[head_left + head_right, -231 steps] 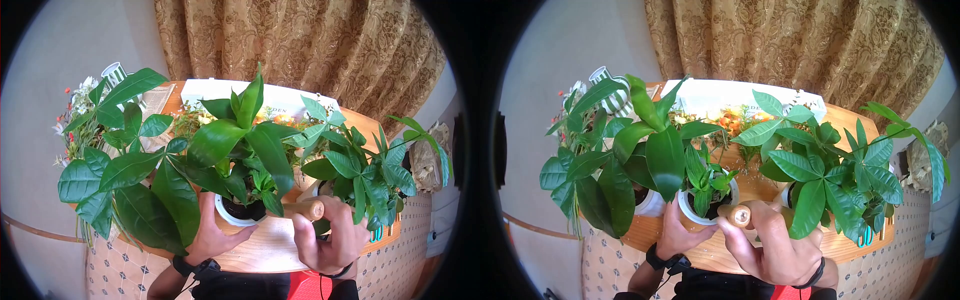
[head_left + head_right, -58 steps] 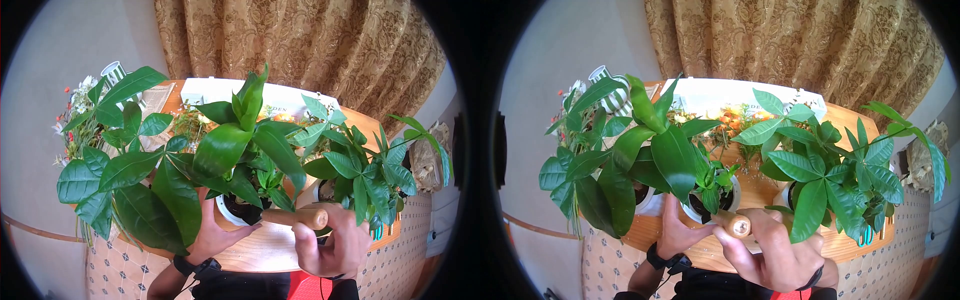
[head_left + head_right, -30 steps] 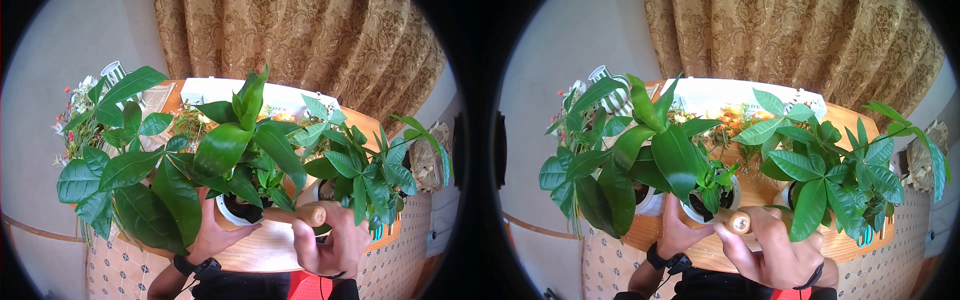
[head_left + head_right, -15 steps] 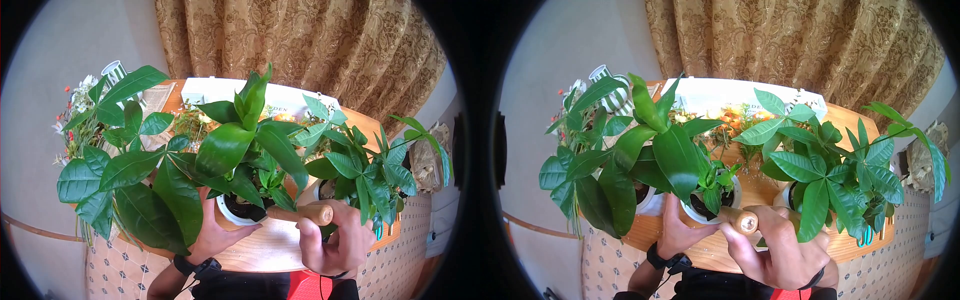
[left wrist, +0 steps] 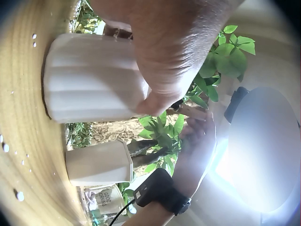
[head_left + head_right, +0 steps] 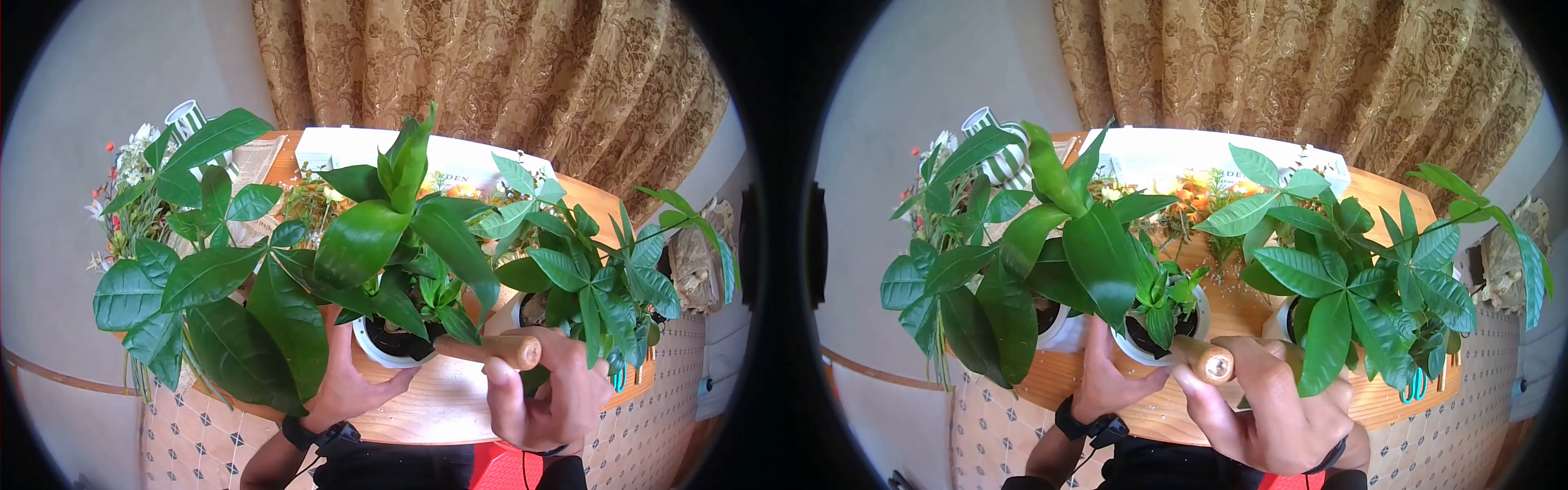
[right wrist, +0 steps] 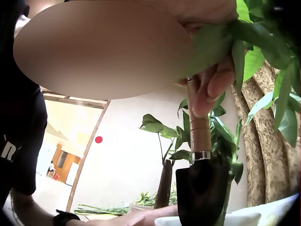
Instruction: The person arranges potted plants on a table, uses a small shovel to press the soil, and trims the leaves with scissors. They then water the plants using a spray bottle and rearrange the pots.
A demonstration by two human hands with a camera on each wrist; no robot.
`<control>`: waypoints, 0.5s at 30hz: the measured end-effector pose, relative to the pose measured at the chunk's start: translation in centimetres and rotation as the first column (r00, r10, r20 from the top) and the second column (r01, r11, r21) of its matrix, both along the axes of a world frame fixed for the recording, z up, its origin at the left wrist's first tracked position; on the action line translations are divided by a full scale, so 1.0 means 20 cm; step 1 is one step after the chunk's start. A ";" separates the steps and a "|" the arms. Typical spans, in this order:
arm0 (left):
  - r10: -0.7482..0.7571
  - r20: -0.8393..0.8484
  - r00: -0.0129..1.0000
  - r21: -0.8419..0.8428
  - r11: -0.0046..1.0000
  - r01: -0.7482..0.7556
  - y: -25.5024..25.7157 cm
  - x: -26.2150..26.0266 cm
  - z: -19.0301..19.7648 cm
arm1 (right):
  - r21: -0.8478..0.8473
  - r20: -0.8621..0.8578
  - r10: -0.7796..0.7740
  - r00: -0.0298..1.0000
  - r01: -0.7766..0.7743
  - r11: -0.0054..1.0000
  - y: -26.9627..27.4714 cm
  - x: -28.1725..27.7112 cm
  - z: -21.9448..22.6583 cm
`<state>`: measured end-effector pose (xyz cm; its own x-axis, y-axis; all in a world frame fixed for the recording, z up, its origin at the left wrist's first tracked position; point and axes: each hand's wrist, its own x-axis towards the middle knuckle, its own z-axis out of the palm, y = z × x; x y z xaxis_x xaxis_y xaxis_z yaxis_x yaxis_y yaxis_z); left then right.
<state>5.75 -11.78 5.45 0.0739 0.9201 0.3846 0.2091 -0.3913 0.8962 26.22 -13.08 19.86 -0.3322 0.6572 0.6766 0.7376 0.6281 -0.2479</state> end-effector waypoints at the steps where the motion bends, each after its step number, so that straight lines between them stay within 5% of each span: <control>1: -0.027 0.028 0.999 0.010 1.000 0.027 0.00 0.00 0.00 | 0.000 0.000 0.000 1.000 0.000 1.000 -0.01 0.00 0.00; 4: 0.020 -0.089 0.996 0.067 0.998 -0.014 0.00 0.00 0.01 | -0.016 -0.074 -0.033 0.997 0.032 0.999 -0.01 0.00 -0.01; 6: 0.065 -0.129 0.989 0.053 0.997 -0.059 -0.01 -0.01 -0.02 | 0.171 -0.020 -0.082 0.996 0.085 0.982 0.02 0.02 -0.02; 9: 0.143 -0.167 0.976 0.041 0.990 -0.138 -0.01 0.02 0.01 | 0.238 -0.127 -0.071 0.989 0.100 0.966 0.05 0.03 -0.08; 12: 0.188 -0.195 0.963 0.043 0.982 -0.183 -0.01 0.02 0.02 | 0.050 -0.055 -0.027 0.998 0.030 0.998 0.00 0.01 -0.02; 15: 0.199 -0.242 0.950 0.052 0.980 -0.192 -0.01 0.02 0.02 | 0.090 -0.040 -0.028 0.999 0.031 0.995 0.03 -0.01 -0.01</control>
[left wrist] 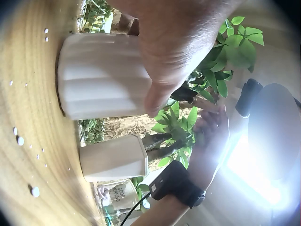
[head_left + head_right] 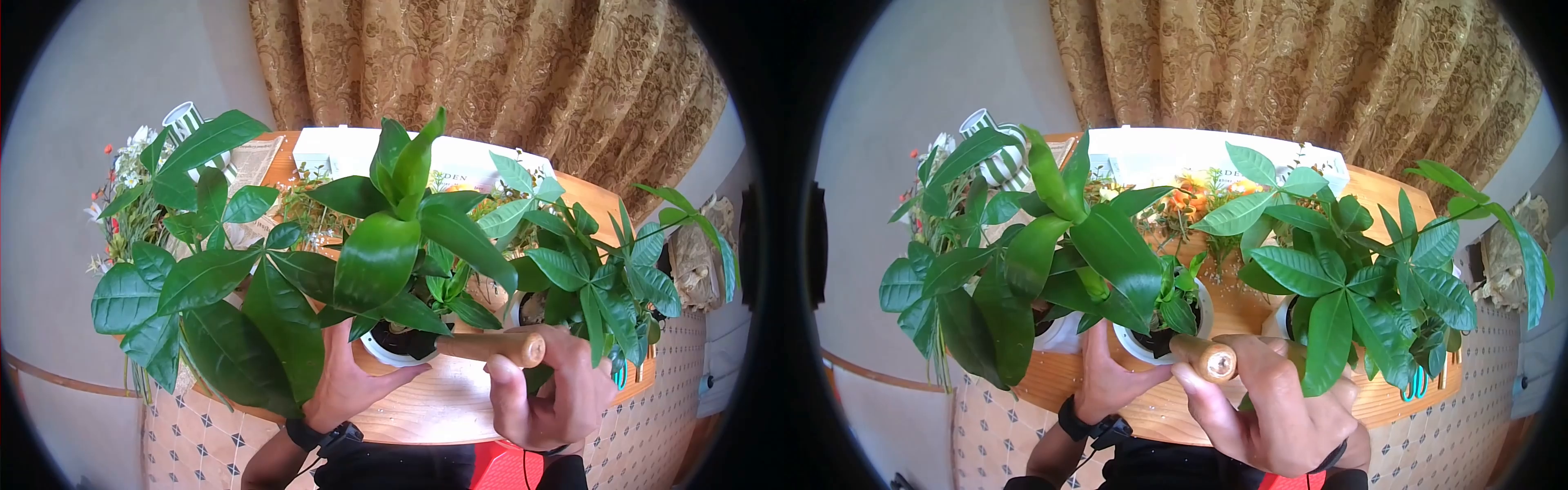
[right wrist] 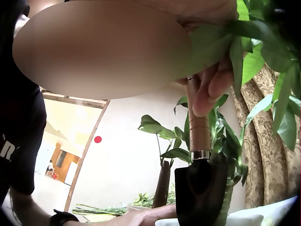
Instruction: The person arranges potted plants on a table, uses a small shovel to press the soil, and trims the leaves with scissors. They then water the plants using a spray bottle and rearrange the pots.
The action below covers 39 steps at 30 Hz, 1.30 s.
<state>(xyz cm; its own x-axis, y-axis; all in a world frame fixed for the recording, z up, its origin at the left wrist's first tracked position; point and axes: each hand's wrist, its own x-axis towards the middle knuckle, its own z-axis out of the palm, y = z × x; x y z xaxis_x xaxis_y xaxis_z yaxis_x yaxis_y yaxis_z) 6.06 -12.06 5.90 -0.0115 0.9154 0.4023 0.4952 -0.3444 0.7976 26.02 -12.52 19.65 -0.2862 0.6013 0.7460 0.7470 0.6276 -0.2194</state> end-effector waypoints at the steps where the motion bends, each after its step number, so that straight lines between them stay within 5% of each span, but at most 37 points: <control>1: -0.001 -0.019 1.000 0.003 1.000 0.001 0.00 0.00 0.00 | -0.001 0.000 0.000 1.000 0.000 1.000 0.00 0.00 0.00; 15: -0.025 0.072 0.997 -0.003 1.000 0.025 0.00 0.01 0.00 | -0.089 0.095 -0.064 0.993 0.073 0.993 -0.03 0.00 0.02; 35: -0.070 0.088 0.994 -0.107 0.991 0.079 -0.02 -0.01 -0.01 | -0.050 -0.023 0.000 1.000 -0.001 0.999 0.00 0.01 0.01; 39: 0.002 -0.028 1.000 -0.018 1.000 -0.003 0.00 -0.01 -0.01 | -0.015 0.003 0.034 0.999 -0.034 0.999 0.02 0.01 0.02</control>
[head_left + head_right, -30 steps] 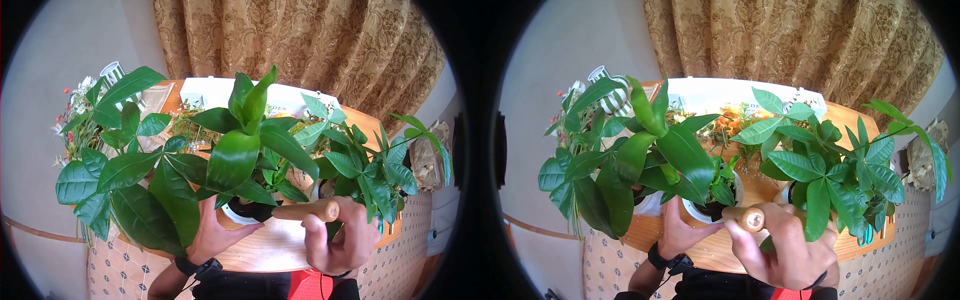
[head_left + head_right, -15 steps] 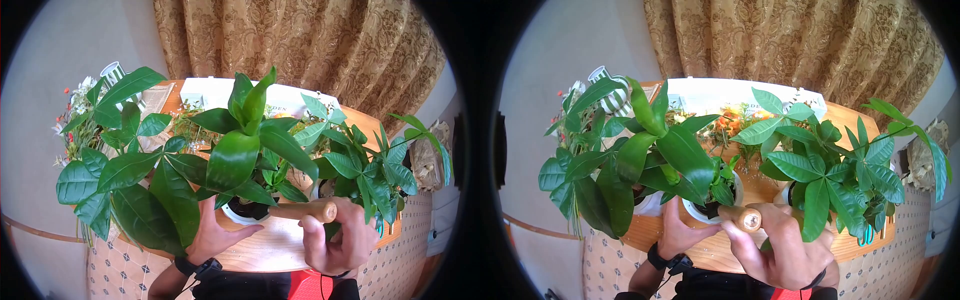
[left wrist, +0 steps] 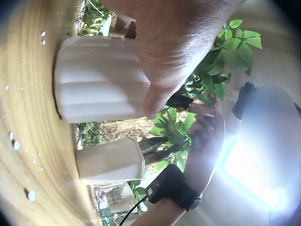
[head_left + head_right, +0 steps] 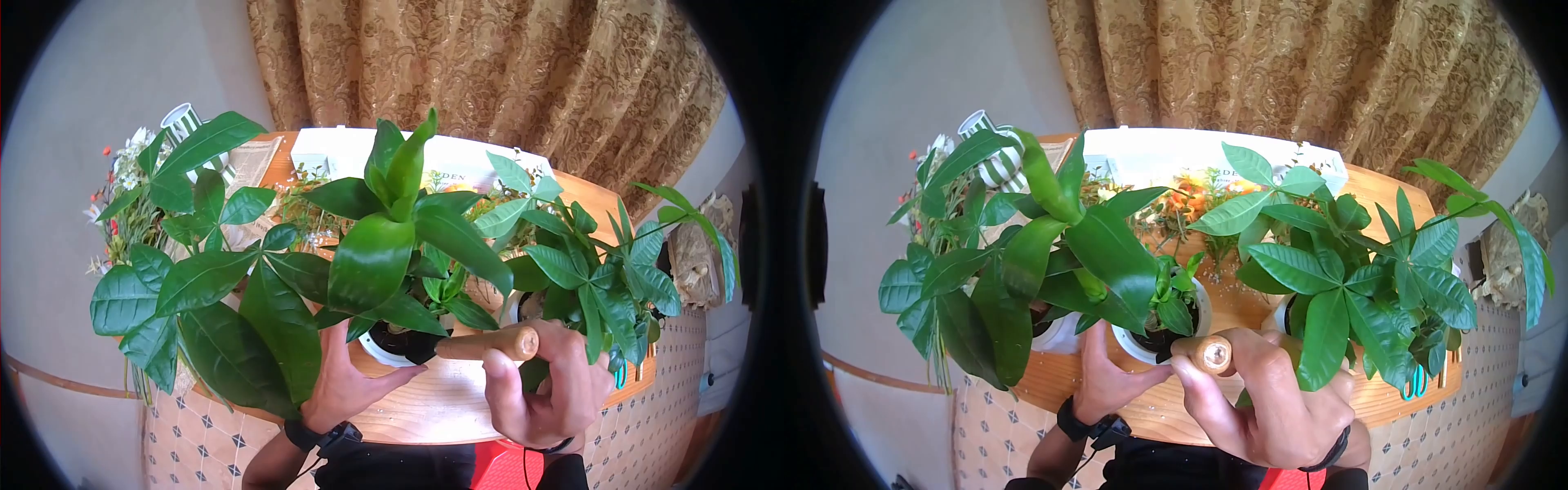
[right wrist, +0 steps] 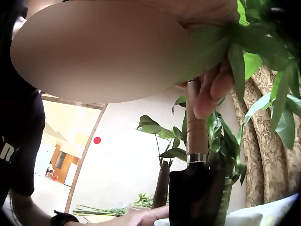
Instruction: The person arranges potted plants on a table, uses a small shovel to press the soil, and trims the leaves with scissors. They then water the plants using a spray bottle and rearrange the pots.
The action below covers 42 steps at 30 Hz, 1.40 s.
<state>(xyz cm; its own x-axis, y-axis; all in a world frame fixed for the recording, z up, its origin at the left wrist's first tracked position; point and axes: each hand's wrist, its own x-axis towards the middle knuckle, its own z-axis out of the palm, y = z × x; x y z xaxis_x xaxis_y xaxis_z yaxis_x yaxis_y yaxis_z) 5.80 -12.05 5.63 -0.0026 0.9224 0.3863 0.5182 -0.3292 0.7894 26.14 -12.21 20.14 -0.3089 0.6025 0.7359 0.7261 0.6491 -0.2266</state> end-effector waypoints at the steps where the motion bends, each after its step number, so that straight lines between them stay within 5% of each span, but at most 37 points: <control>1: -0.008 0.015 1.000 -0.005 1.000 0.008 0.01 0.00 0.00 | -0.016 0.012 -0.002 1.000 0.002 1.000 0.00 0.00 0.00; 10: 0.003 -0.132 0.991 0.042 0.999 0.002 0.01 -0.02 0.01 | -0.122 -0.230 -0.161 0.960 0.135 0.983 -0.02 0.04 -0.04; 23: -0.034 -0.136 0.990 0.059 0.997 0.042 0.01 -0.01 0.04 | -0.082 -0.163 -0.038 0.986 0.025 0.996 0.02 -0.01 -0.02; 33: -0.047 -0.090 0.995 0.099 0.994 0.056 0.03 -0.01 0.03 | -0.105 -0.250 -0.109 0.962 0.085 0.991 0.03 0.00 -0.03; 42: -0.039 -0.040 0.998 0.102 0.994 0.043 0.02 -0.01 0.03 | -0.057 -0.098 -0.023 0.995 0.017 0.998 0.02 -0.01 -0.02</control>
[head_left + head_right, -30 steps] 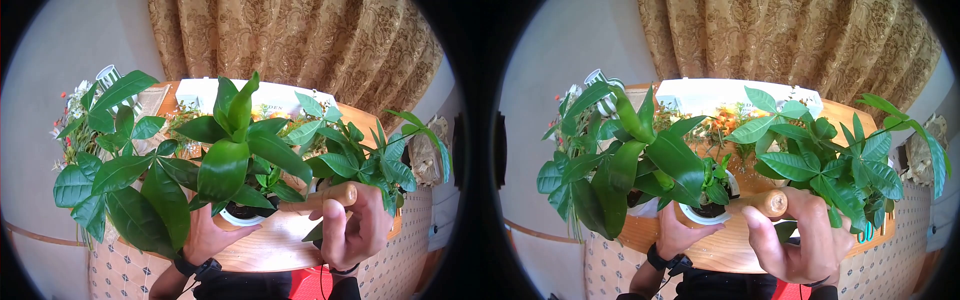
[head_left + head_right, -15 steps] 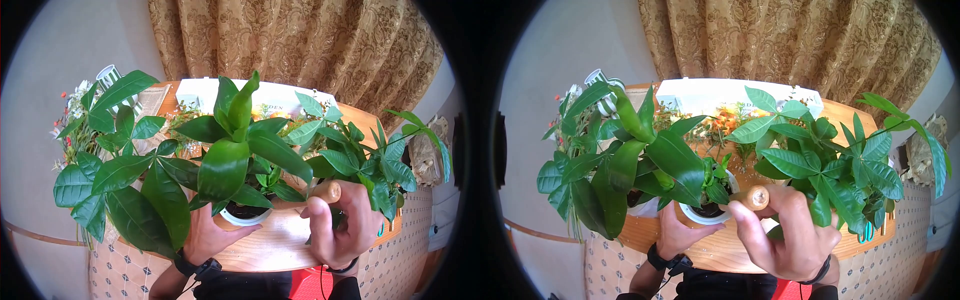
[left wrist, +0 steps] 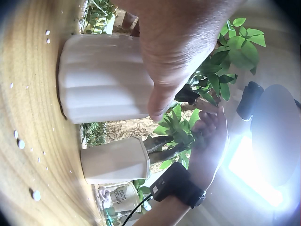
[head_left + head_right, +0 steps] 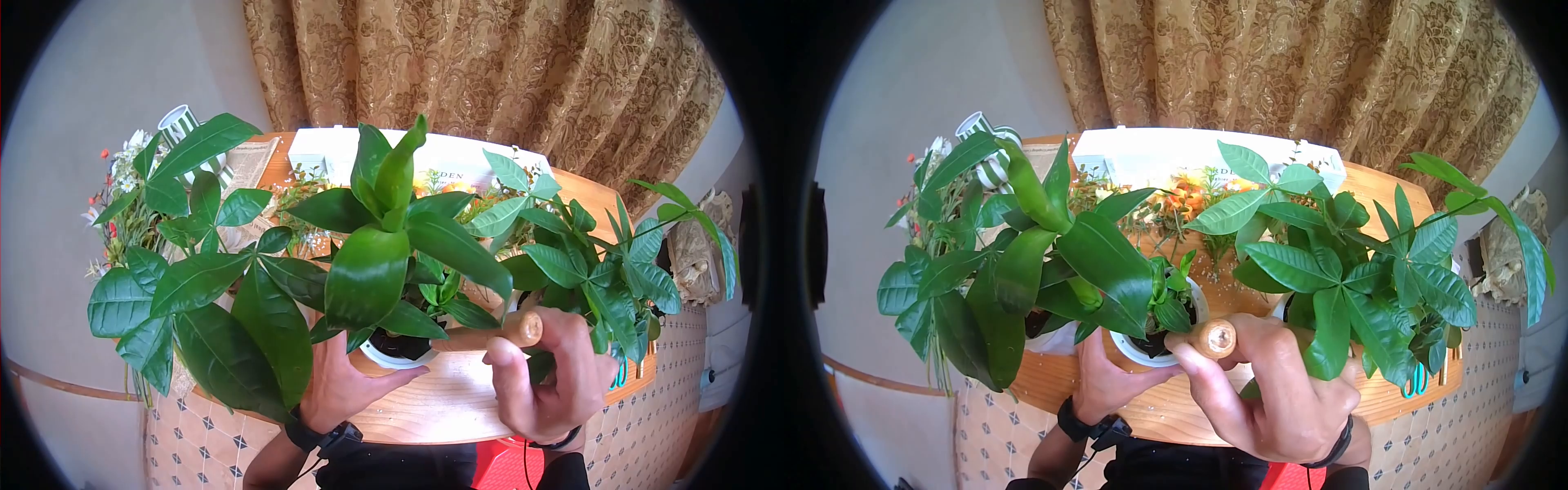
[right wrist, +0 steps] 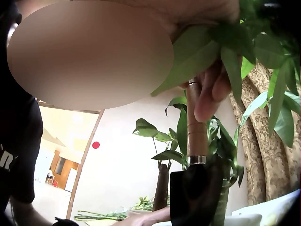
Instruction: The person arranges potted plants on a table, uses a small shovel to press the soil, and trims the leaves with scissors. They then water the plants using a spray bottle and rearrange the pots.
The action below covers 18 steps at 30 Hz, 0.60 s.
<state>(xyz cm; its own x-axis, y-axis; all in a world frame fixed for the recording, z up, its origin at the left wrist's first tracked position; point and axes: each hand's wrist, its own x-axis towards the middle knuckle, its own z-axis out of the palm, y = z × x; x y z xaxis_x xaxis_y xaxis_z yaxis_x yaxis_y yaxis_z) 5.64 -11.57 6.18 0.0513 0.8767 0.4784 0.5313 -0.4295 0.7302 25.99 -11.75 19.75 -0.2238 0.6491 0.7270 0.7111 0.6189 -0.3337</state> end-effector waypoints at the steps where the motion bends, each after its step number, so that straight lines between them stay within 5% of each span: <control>1: -0.010 0.021 1.000 -0.019 1.000 0.010 0.00 0.00 0.00 | 0.000 0.000 0.000 1.000 0.000 1.000 0.00 0.00 0.00; 18: -0.007 -0.027 1.000 0.029 1.000 0.008 0.00 0.00 -0.01 | 0.024 0.055 -0.018 0.998 0.016 1.000 0.00 -0.01 0.04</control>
